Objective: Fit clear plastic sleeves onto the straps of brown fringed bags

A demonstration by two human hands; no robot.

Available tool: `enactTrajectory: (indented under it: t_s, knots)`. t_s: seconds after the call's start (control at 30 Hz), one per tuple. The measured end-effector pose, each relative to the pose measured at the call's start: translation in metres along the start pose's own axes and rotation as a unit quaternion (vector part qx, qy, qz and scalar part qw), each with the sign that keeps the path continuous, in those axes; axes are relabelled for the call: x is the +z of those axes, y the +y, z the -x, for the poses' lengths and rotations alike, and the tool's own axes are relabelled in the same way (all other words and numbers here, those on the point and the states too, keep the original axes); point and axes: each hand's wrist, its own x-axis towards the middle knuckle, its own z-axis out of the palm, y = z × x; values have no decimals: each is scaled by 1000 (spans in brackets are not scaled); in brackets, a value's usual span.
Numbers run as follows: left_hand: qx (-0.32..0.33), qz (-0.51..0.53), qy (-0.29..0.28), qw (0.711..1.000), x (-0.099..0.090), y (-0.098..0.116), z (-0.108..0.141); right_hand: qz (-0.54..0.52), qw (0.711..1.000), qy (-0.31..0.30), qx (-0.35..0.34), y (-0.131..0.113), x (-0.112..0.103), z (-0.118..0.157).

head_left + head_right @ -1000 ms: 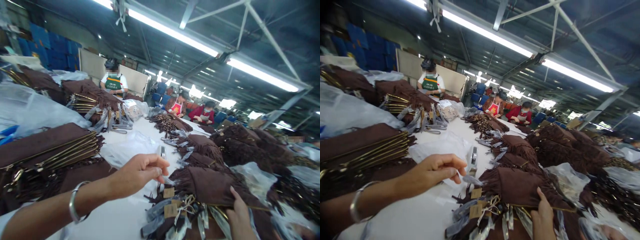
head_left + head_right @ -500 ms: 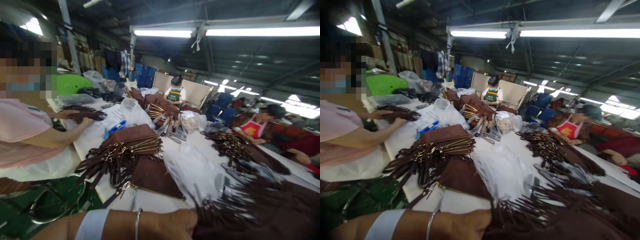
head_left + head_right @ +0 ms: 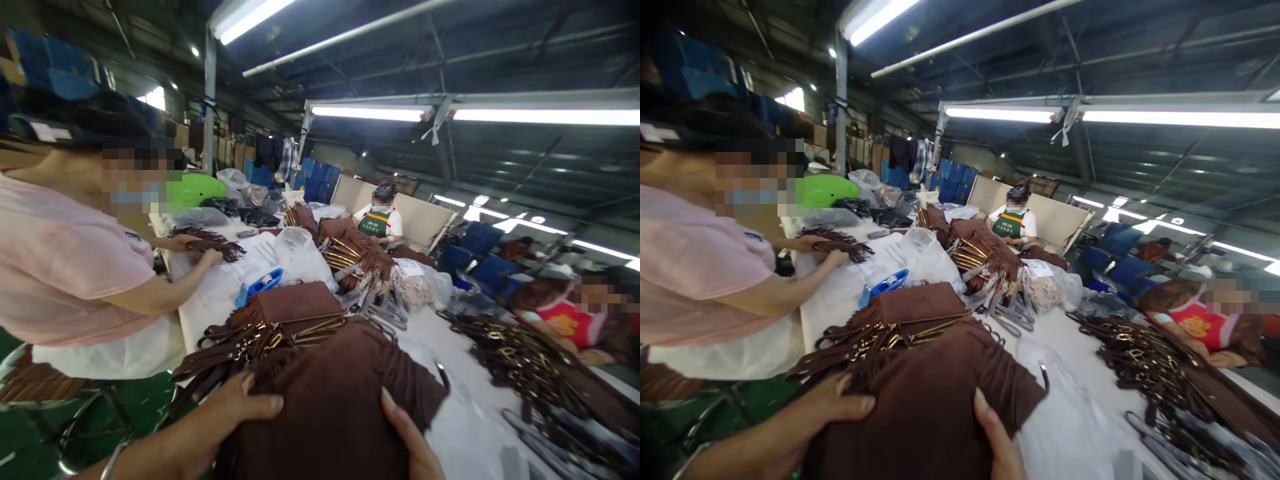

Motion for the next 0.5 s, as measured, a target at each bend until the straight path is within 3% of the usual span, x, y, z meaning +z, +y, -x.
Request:
enactTrajectory:
  t_s: [0.07, 0.13, 0.2, 0.23, 0.3, 0.33, 0.4, 0.5]
  knots:
    - [59, -24, 57, 996, -11, 45, -14, -90, 994, -52, 37, -28, 43, -25]
    - [121, -94, 111, 982, -28, 85, -43, -161, 983, -84, 15, -53, 88, -59]
    - [185, -213, 180, 942, -51, 115, -84, -163, 982, -95, -25, -66, 125, -101]
    - [213, -289, 212, 909, -64, 123, -108, -150, 984, -87, -35, -66, 137, -123]
    - [183, -447, 287, 827, -92, 121, -154, -108, 991, -75, -30, -52, 148, -161]
    - [148, -519, 290, 791, -106, 111, -174, -76, 994, -70, -20, -39, 145, -174]
    - [133, -633, 228, 727, -130, 81, -204, 7, 998, -64, -4, -5, 128, -183]
    - [146, -688, 149, 695, -153, 36, -220, 151, 987, -57, -18, 52, 88, -155]
